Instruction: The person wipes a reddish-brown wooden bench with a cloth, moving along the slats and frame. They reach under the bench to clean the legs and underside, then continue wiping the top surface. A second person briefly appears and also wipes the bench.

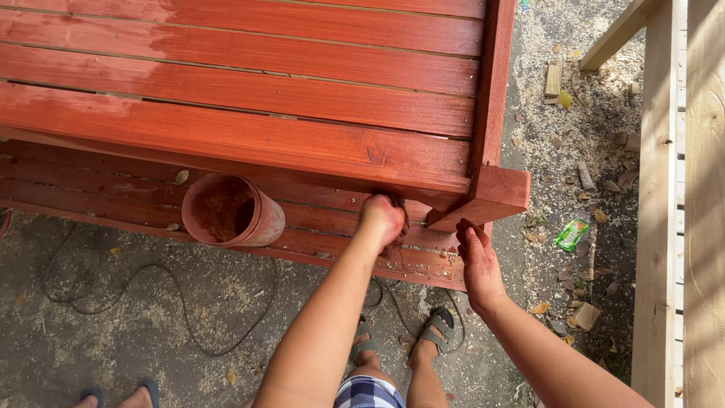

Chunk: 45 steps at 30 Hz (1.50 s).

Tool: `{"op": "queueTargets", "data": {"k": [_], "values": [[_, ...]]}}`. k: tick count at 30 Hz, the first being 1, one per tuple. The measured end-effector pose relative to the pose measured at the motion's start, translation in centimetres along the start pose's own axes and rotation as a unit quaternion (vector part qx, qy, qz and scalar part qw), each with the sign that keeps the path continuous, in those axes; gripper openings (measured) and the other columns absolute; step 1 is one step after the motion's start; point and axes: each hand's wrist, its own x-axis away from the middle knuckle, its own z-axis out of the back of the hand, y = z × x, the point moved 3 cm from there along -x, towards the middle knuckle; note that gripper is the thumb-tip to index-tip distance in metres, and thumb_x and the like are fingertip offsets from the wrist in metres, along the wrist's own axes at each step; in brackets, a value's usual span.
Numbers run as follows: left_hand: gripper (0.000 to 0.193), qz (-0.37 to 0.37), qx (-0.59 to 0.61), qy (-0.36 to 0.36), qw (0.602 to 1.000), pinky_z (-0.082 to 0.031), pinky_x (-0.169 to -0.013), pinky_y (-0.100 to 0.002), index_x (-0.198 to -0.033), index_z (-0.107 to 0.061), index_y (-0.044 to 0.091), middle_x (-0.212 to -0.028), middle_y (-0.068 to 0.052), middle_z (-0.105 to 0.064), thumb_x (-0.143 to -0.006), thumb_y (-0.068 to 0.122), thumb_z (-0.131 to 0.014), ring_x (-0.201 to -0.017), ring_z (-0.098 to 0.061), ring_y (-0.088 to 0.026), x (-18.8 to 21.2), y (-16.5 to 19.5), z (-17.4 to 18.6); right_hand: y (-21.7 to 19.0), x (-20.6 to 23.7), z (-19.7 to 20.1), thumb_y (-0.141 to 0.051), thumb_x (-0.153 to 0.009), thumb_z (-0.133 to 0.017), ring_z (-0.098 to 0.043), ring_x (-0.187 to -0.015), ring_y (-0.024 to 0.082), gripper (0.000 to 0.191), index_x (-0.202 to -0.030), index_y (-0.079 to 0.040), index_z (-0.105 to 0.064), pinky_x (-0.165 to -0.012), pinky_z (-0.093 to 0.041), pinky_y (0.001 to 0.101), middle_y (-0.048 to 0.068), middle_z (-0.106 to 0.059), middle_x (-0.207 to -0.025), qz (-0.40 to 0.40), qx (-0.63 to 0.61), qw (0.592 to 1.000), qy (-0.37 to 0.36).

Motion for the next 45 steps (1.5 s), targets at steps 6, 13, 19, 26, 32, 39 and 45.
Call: {"op": "queueTargets", "data": {"k": [6, 13, 19, 26, 32, 39, 45], "values": [[0.019, -0.101, -0.143, 0.083, 0.981, -0.056, -0.06, -0.044, -0.077, -0.065, -0.007, -0.069, -0.02, -0.068, -0.088, 0.009, -0.064, -0.065, -0.067, -0.03, 3.2, 3.1, 6.7, -0.9, -0.2, -0.1, -0.038, -0.104, -0.044, -0.044, -0.145, 0.026, 0.058, -0.149, -0.001, -0.044, -0.118, -0.034, 0.0385, 0.013, -0.05, -0.153, 0.02, -0.005, 1.0, -0.004], [0.02, -0.092, -0.21, 0.083, 0.97, -0.058, -0.071, -0.046, -0.086, -0.067, -0.006, -0.083, -0.025, -0.068, -0.086, 0.013, -0.063, -0.077, -0.07, -0.036, 5.3, 5.8, -3.3, -0.7, 0.0, 1.0, -0.035, -0.105, -0.044, -0.047, -0.142, 0.025, 0.054, -0.148, -0.001, -0.045, -0.118, -0.035, 0.0371, 0.014, -0.052, -0.151, 0.021, -0.013, 1.0, 0.015], [0.027, -0.113, -0.218, 0.066, 0.967, -0.058, -0.08, -0.05, -0.094, -0.069, -0.007, -0.098, -0.032, -0.066, -0.085, 0.017, -0.064, -0.089, -0.07, -0.044, 6.7, 6.8, -8.0, -0.4, 0.5, 0.9, -0.032, -0.104, -0.044, -0.052, -0.134, 0.026, 0.053, -0.148, -0.002, -0.047, -0.114, -0.039, 0.0368, 0.016, -0.057, -0.144, 0.005, -0.013, 1.0, 0.028], [0.03, 0.007, -0.203, 0.102, 0.974, -0.06, -0.087, -0.047, -0.1, -0.067, -0.007, -0.109, -0.03, -0.071, -0.093, 0.019, -0.053, -0.096, -0.073, -0.037, 5.3, 5.7, 3.6, -1.3, -0.3, -0.3, -0.035, -0.104, -0.044, -0.049, -0.141, 0.025, 0.055, -0.146, 0.0, -0.046, -0.118, -0.037, 0.0382, 0.014, -0.054, -0.148, 0.021, -0.026, 0.999, 0.018], [0.031, -0.058, -0.236, 0.157, 0.957, -0.054, -0.093, -0.048, -0.106, -0.062, -0.008, -0.118, -0.034, -0.057, -0.09, 0.018, -0.062, -0.104, -0.064, -0.044, 6.9, 7.1, 1.1, -1.5, 0.1, 0.6, -0.036, -0.104, -0.043, -0.047, -0.143, 0.025, 0.056, -0.148, -0.001, -0.044, -0.119, -0.035, 0.0381, 0.014, -0.051, -0.152, 0.009, -0.048, 0.999, 0.022], [0.031, -0.126, -0.245, 0.065, 0.959, -0.053, -0.093, -0.051, -0.11, -0.06, -0.007, -0.122, -0.033, -0.054, -0.089, 0.016, -0.063, -0.106, -0.063, -0.047, 8.1, 7.7, -9.4, -0.9, 0.9, 2.1, -0.032, -0.105, -0.04, -0.051, -0.136, 0.029, 0.055, -0.15, 0.0, -0.046, -0.114, -0.039, 0.0404, 0.02, -0.056, -0.146, -0.022, -0.117, 0.992, 0.034], [0.036, -0.152, -0.284, 0.081, 0.943, -0.052, -0.095, -0.05, -0.116, -0.06, -0.008, -0.127, -0.035, -0.052, -0.086, 0.011, -0.065, -0.113, -0.058, -0.049, 4.3, 1.5, -11.3, 0.4, 0.6, 3.5, -0.031, -0.107, -0.04, -0.05, -0.14, 0.024, 0.052, -0.147, 0.001, -0.044, -0.119, -0.037, 0.0357, 0.015, -0.054, -0.148, 0.035, -0.121, 0.992, 0.02]]}}
